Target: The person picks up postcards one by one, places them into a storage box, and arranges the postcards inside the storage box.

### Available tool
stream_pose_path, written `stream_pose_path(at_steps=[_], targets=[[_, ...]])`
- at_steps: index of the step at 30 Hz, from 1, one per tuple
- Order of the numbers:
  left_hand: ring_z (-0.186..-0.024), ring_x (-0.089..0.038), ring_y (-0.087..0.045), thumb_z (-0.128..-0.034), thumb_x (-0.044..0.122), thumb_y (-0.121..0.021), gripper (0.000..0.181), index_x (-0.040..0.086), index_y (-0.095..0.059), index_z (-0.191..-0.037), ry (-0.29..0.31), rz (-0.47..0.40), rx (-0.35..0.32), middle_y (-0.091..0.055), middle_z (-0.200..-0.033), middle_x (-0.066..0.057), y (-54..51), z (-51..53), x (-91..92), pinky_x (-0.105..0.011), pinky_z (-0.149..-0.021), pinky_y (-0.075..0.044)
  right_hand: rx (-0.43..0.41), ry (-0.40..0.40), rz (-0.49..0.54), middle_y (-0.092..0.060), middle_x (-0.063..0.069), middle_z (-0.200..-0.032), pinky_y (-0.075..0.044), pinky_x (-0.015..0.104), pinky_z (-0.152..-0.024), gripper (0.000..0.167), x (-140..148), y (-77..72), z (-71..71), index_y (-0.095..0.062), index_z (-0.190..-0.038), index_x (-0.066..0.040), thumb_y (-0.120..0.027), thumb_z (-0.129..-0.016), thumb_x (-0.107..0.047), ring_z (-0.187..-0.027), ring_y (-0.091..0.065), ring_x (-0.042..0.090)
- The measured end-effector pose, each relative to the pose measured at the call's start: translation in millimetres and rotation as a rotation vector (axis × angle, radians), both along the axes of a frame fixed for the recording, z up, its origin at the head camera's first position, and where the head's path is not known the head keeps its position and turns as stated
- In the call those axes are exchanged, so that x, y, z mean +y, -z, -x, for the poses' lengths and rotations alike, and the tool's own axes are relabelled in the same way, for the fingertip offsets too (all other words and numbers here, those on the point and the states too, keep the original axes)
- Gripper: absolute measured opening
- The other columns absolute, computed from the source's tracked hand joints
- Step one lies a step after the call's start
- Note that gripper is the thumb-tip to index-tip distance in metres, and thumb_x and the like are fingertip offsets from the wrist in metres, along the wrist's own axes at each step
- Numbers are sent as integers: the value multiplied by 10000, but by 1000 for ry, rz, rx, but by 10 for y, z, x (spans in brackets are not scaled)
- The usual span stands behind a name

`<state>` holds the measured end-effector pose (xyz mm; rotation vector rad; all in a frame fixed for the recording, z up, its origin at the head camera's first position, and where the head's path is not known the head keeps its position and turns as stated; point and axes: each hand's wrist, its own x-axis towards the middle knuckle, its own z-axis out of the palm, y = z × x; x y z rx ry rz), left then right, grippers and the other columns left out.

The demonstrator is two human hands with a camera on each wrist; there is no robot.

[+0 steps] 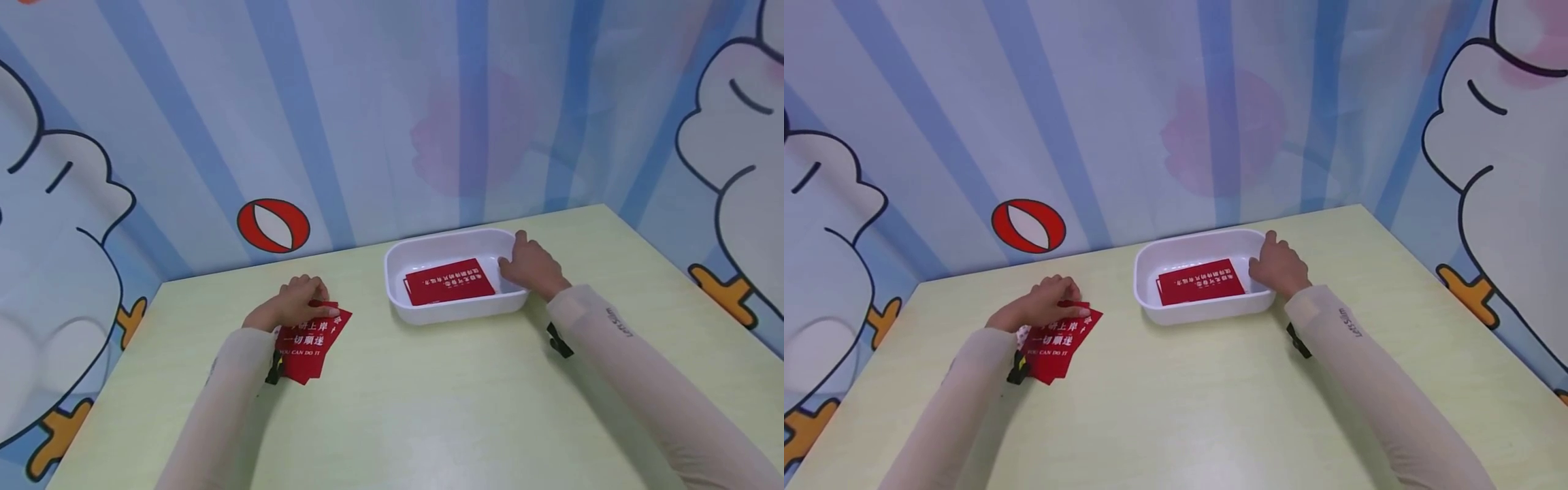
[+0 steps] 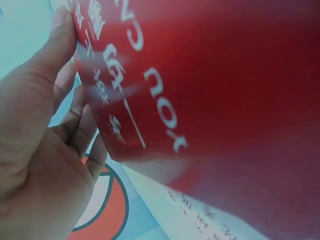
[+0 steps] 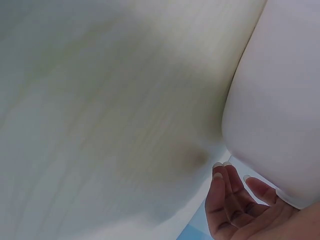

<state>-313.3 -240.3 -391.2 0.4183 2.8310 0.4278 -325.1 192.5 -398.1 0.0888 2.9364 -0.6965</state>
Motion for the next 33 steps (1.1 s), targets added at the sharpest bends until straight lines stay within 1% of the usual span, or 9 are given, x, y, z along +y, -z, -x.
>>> stream_pose_path(at_steps=[4, 6, 8, 11, 13, 18, 24, 28, 33], targets=[[-1050, -228, -548, -816, 317, -809, 472, 106, -523, -1128, -4, -9, -5, -598, -1074, -77, -14, 6, 15, -456, -951, -483, -5, 4, 0, -467, 351, -1325, -487, 602, -985, 711, -3, -17, 6, -184, -1469, 120, -484, -981, -301, -1173, -543, 441], [-1032, -224, -563, -826, 330, -798, 471, 104, -515, -1128, -4, -15, -9, -603, -1072, -78, -20, 6, 20, -413, -908, -522, -5, 5, 0, -472, 348, -1323, -487, 601, -986, 710, -6, -27, 3, -187, -1469, 118, -487, -979, -300, -1169, -546, 437], [-1013, -220, -578, -830, 326, -796, 466, 106, -510, -1125, -17, -34, -22, -604, -1070, -78, -28, 1, 27, -366, -851, -559, -5, 4, 1, -472, 348, -1324, -487, 602, -986, 712, -7, -35, 2, -185, -1470, 119, -487, -978, -299, -1167, -546, 436], [-987, -218, -594, -840, 314, -789, 463, 96, -496, -1125, -24, -80, -48, -604, -1067, -89, -37, 2, 39, -327, -790, -584, -3, 1, 1, -472, 348, -1325, -485, 604, -987, 711, -6, -41, -2, -186, -1470, 120, -482, -978, -299, -1170, -545, 437], [-974, -214, -604, -848, 298, -784, 458, 92, -480, -1121, -26, -123, -63, -597, -1064, -93, -34, 9, 48, -313, -774, -589, -3, 0, 1, -472, 349, -1325, -484, 604, -988, 711, -5, -39, -3, -186, -1469, 121, -481, -977, -298, -1171, -545, 438], [-982, -216, -599, -886, 278, -749, 431, 85, -438, -1114, -19, -186, -82, -566, -1070, -103, -19, 19, 69, -296, -768, -584, -5, 0, 0, -473, 348, -1321, -487, 600, -988, 707, -2, -20, 0, -190, -1466, 119, -483, -976, -298, -1169, -546, 435], [-1020, -233, -589, -921, 264, -707, 419, 80, -412, -1154, -12, -189, -84, -546, -1107, -119, -13, 15, 103, -317, -790, -590, 1, -7, 0, -473, 354, -1320, -491, 599, -982, 707, 9, -7, 3, -190, -1465, 125, -479, -977, -297, -1162, -548, 436], [-1012, -240, -614, -958, 252, -659, 407, 79, -401, -1221, -2, -199, -84, -579, -1145, -139, 2, 15, 115, -340, -807, -598, 2, -13, 0, -468, 362, -1332, -490, 602, -980, 715, 12, -10, -5, -180, -1471, 131, -476, -977, -294, -1175, -546, 445], [-1023, -244, -628, -967, 239, -642, 403, 105, -434, -1285, 10, -205, -78, -609, -1170, -132, 17, 22, 127, -355, -826, -597, 3, -11, -4, -468, 362, -1335, -488, 605, -982, 713, 15, -12, -9, -184, -1470, 130, -480, -977, -292, -1187, -543, 451]])
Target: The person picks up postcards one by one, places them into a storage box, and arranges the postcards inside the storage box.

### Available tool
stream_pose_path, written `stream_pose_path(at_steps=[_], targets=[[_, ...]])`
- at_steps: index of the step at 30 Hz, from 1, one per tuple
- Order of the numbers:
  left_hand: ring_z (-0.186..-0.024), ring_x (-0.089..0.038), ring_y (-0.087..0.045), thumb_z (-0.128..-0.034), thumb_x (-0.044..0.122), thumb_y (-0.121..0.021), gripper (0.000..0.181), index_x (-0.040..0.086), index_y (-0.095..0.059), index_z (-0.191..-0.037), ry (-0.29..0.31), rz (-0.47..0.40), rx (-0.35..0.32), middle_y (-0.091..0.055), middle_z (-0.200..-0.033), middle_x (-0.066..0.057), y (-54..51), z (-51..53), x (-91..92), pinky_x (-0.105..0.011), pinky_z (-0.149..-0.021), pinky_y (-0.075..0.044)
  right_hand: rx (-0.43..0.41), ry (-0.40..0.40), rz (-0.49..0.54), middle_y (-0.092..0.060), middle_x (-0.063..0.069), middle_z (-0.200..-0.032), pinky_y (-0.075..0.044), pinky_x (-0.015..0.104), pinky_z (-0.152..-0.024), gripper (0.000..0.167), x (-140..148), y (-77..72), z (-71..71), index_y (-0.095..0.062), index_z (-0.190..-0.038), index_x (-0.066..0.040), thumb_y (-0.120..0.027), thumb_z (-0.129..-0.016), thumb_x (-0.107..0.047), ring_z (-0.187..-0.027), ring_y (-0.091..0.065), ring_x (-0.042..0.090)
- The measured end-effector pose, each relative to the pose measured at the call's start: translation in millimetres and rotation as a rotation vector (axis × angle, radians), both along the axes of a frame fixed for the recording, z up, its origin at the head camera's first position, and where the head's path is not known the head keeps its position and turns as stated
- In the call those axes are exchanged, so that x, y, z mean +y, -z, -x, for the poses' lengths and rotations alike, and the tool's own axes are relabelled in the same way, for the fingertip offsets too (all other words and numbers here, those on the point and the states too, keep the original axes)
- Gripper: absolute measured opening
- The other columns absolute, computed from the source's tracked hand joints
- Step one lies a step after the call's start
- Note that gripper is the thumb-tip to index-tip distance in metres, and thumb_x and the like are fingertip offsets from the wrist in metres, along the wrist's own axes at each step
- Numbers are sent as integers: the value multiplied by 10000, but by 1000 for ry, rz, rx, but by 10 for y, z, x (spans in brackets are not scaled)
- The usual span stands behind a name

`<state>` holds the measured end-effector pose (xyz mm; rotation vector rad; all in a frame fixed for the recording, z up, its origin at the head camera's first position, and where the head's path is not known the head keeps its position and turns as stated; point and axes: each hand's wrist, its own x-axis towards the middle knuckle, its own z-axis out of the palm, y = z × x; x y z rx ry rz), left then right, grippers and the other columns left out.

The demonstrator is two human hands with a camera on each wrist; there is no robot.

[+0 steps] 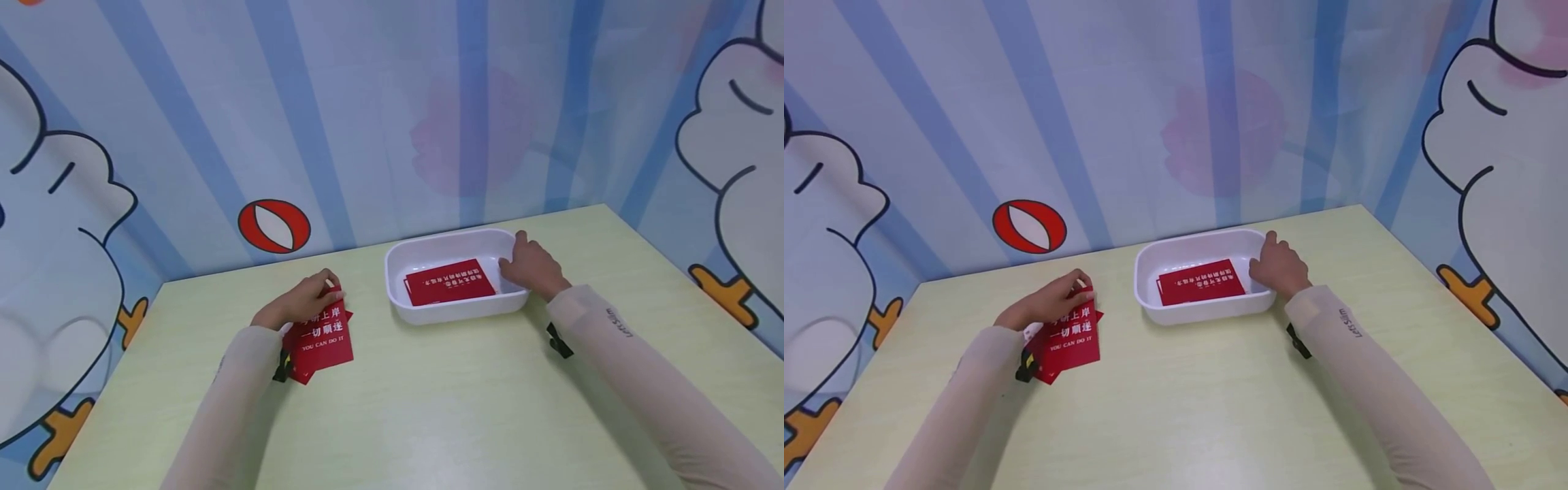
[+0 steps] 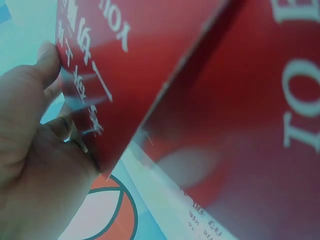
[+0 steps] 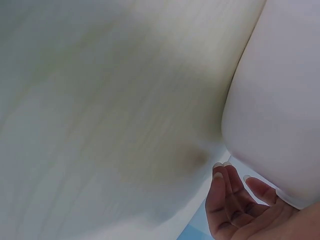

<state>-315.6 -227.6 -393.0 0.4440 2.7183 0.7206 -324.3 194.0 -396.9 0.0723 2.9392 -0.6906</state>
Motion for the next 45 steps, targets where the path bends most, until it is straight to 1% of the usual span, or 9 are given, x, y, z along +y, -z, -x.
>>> stream_pose_path(at_steps=[6, 8, 12, 15, 19, 25, 31, 39, 45], targets=[[-1120, -278, -571, -959, 204, -640, 412, 181, -470, -1333, 42, 9, 11, -574, -1223, -119, -15, -10, 10, -364, -837, -595, -7, 4, 3, -466, 357, -1340, -482, 602, -992, 712, -9, 12, 5, -185, -1470, 125, -485, -977, -292, -1189, -541, 447], [-1108, -265, -574, -953, 192, -647, 398, 199, -489, -1318, 46, 9, 7, -577, -1220, -102, -16, -15, 15, -356, -828, -596, -13, 8, 6, -459, 353, -1349, -476, 604, -1001, 717, -14, 15, 7, -180, -1475, 118, -490, -977, -294, -1196, -535, 446], [-1057, -237, -605, -976, 172, -607, 321, 178, -508, -1281, 78, -6, 8, -603, -1198, -89, -22, -7, 41, -345, -828, -594, -19, 15, 11, -455, 352, -1350, -471, 606, -1006, 717, -22, 15, 9, -180, -1475, 115, -499, -976, -290, -1197, -531, 448], [-1064, -232, -605, -971, 146, -603, 318, 183, -507, -1272, 75, -34, -8, -604, -1203, -79, -31, 3, 73, -346, -835, -592, -16, 14, 12, -455, 356, -1347, -470, 608, -1006, 718, -21, 9, 5, -177, -1475, 120, -498, -977, -287, -1195, -531, 450], [-1111, -253, -594, -916, 87, -652, 404, 185, -493, -1274, 57, -60, -37, -587, -1239, -91, -40, 8, 102, -368, -849, -592, -19, 7, 12, -450, 360, -1355, -466, 606, -1013, 722, -21, 8, -4, -166, -1481, 124, -489, -980, -284, -1200, -526, 450], [-1122, -266, -599, -861, 28, -687, 517, 201, -459, -1291, 44, -81, -50, -589, -1248, -110, -58, 18, 130, -392, -866, -590, 3, -4, 10, -466, 363, -1332, -481, 599, -998, 708, -22, 15, 3, -183, -1466, 134, -484, -977, -281, -1174, -540, 446], [-1114, -268, -609, -878, 23, -662, 524, 206, -429, -1310, 40, -115, -53, -588, -1247, -121, -95, 34, 178, -396, -864, -591, -8, 6, 8, -463, 361, -1340, -470, 601, -1012, 714, -18, 19, 3, -177, -1472, 132, -488, -978, -279, -1184, -536, 444], [-1144, -280, -589, -966, 8, -512, 451, 199, -349, -1341, 35, -161, -28, -557, -1276, -132, -166, 49, 251, -400, -889, -584, -4, 9, 18, -465, 356, -1340, -469, 601, -1012, 712, -19, -6, 4, -180, -1473, 127, -494, -977, -277, -1185, -535, 443], [-1111, -271, -618, -996, 14, -473, 412, 188, -324, -1338, 40, -219, -27, -564, -1272, -142, -167, 70, 295, -383, -859, -594, -7, 9, 19, -461, 356, -1347, -468, 603, -1013, 717, -24, -20, 7, -177, -1477, 124, -495, -975, -278, -1195, -531, 446]])
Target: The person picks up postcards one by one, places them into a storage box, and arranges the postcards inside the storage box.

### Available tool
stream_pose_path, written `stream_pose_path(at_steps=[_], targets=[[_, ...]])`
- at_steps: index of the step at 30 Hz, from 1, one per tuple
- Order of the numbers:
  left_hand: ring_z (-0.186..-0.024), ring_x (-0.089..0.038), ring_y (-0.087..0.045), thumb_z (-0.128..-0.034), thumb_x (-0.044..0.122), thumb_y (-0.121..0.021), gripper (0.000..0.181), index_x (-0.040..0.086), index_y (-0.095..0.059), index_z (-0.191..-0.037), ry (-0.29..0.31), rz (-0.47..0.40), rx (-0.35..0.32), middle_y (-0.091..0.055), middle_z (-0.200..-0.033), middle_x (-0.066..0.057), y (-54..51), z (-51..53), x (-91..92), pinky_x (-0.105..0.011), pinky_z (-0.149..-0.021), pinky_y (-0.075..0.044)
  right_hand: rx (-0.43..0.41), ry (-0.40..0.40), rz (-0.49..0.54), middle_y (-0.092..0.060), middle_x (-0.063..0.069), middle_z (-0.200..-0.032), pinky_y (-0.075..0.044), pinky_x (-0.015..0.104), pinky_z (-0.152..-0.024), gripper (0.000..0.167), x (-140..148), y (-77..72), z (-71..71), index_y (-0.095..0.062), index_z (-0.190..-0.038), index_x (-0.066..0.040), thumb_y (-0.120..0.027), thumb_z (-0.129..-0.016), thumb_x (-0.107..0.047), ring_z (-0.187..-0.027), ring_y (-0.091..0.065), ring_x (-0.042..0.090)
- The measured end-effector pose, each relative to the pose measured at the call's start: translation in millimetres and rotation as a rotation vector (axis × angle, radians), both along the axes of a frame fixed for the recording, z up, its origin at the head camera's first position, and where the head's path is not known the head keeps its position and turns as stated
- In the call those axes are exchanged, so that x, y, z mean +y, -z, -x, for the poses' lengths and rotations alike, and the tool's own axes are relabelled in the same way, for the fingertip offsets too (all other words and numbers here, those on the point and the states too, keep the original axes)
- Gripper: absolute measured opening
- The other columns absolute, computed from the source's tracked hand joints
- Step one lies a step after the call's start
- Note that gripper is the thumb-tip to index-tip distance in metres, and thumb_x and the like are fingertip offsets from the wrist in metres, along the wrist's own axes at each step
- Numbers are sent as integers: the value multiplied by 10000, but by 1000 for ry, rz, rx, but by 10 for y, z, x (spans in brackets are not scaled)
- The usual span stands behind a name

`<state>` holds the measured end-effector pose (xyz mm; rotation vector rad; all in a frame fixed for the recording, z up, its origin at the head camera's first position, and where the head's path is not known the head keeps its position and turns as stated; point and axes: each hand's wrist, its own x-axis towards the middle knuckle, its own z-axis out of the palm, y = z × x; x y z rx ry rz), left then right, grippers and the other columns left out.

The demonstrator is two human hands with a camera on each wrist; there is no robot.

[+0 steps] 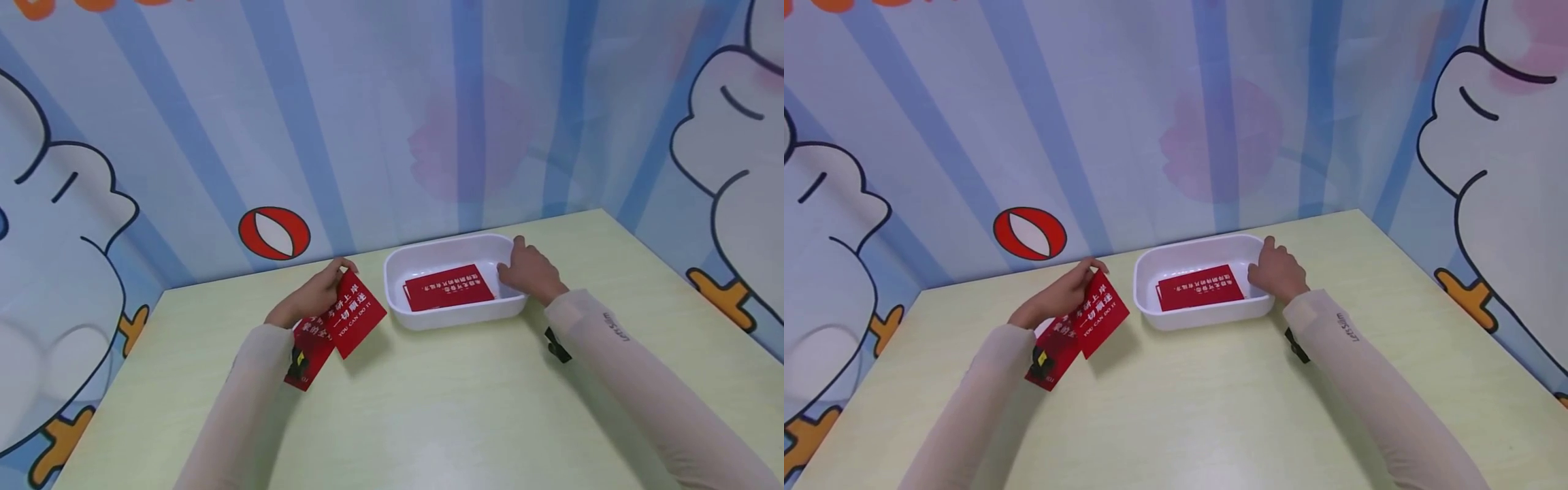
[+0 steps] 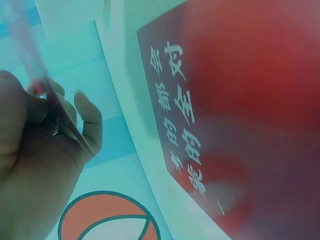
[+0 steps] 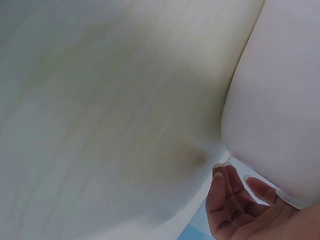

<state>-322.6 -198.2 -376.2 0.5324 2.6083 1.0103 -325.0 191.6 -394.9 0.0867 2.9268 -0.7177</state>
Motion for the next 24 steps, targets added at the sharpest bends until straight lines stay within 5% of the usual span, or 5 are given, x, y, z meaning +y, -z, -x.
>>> stream_pose_path(at_steps=[24], targets=[[-1240, -309, -535, -1088, 154, -335, 321, 178, -287, -1404, -71, -141, -14, -474, -1330, -151, -3, 73, 333, -449, -955, -553, 13, 1, 11, -460, 361, -1341, -487, 590, -996, 711, 4, 5, -26, -166, -1480, 129, -494, -982, -258, -1185, -543, 449]])
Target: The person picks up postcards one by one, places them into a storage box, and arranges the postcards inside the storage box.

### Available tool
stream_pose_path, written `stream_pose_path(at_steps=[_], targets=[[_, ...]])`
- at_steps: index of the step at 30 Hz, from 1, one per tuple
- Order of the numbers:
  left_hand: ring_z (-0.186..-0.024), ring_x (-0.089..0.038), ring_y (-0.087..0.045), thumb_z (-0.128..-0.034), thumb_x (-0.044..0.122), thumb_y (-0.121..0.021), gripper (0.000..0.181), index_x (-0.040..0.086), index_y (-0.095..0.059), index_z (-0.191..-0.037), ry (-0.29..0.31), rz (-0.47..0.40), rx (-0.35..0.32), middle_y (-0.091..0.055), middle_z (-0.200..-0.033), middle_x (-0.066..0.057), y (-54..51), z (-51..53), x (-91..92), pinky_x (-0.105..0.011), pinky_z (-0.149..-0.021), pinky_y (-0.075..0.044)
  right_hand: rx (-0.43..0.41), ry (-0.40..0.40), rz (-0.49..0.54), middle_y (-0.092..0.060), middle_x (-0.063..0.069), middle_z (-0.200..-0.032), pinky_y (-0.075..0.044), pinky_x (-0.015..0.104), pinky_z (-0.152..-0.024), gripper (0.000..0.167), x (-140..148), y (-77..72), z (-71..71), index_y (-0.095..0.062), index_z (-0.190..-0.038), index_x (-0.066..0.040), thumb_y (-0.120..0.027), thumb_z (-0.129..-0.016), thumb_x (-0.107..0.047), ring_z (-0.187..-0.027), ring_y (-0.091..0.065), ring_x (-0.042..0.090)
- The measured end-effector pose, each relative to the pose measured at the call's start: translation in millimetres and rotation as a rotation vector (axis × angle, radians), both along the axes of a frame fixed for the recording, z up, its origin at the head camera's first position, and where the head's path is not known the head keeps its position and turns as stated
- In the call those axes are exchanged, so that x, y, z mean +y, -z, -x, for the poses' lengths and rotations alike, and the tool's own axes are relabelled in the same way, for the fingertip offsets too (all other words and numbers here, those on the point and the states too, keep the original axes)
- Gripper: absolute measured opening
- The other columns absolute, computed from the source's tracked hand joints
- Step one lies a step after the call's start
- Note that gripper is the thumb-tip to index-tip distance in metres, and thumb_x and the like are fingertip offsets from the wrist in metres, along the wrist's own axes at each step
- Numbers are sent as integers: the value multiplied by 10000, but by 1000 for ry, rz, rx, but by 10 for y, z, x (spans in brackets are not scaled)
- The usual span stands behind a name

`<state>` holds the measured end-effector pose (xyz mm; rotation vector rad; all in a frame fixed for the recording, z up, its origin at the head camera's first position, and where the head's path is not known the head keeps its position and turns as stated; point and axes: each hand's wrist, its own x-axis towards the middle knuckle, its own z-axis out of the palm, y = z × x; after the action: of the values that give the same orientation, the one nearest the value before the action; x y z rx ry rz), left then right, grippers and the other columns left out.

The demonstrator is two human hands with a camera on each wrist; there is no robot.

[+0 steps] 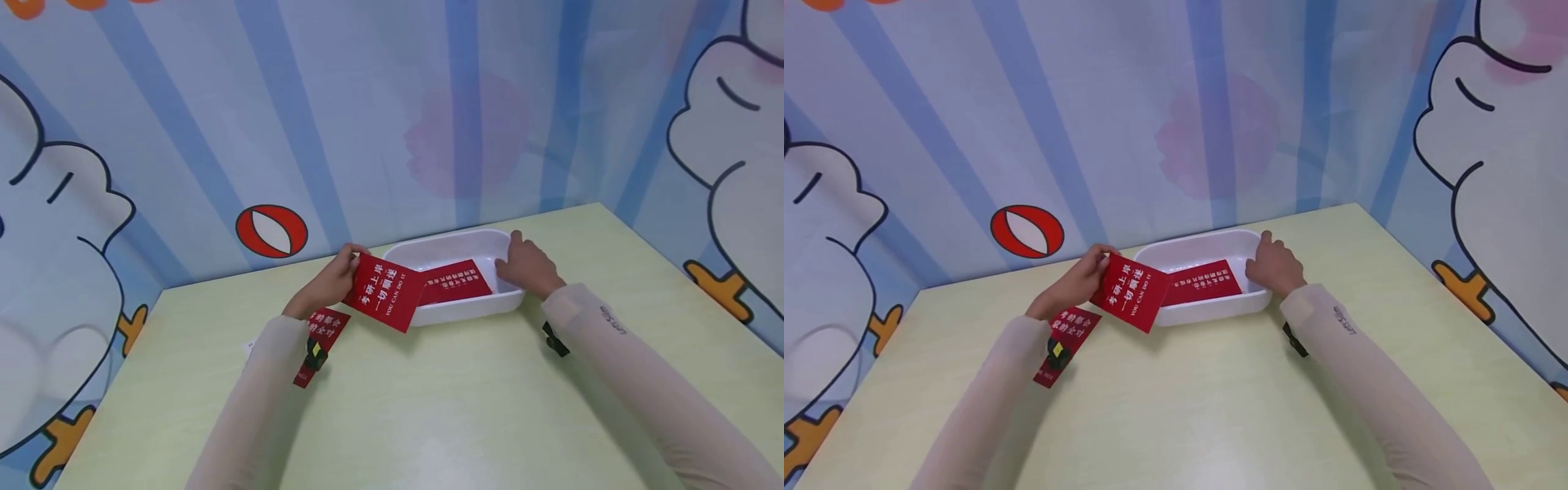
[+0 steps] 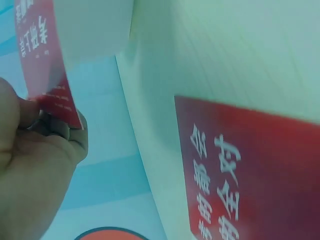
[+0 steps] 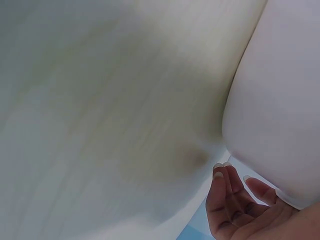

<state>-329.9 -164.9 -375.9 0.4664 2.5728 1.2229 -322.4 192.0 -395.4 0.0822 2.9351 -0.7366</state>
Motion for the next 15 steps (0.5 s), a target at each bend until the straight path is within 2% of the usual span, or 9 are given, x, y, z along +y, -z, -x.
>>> stream_pose_path(at_steps=[5, 10, 15], targets=[[-1211, -302, -538, -1089, 179, -336, 330, 140, -307, -1416, -18, -24, 25, -477, -1318, -161, 7, 29, 84, -428, -944, -558, 8, 2, -9, -463, 363, -1335, -485, 592, -997, 704, 1, 0, 12, -176, -1475, 134, -496, -979, -251, -1185, -545, 455], [-1252, -295, -516, -1083, 178, -367, 347, 133, -317, -1424, -46, -69, 26, -476, -1337, -154, 14, 33, 150, -428, -962, -551, 8, -5, -11, -469, 362, -1333, -491, 593, -987, 709, -6, 9, 12, -180, -1477, 132, -500, -975, -255, -1177, -552, 452], [-1221, -294, -537, -1085, 180, -367, 332, 135, -340, -1413, -48, -121, 37, -494, -1312, -158, 18, 55, 231, -417, -964, -550, 8, 4, -9, -462, 357, -1346, -483, 599, -995, 712, 4, 25, 22, -172, -1483, 124, -498, -977, -256, -1196, -543, 458]])
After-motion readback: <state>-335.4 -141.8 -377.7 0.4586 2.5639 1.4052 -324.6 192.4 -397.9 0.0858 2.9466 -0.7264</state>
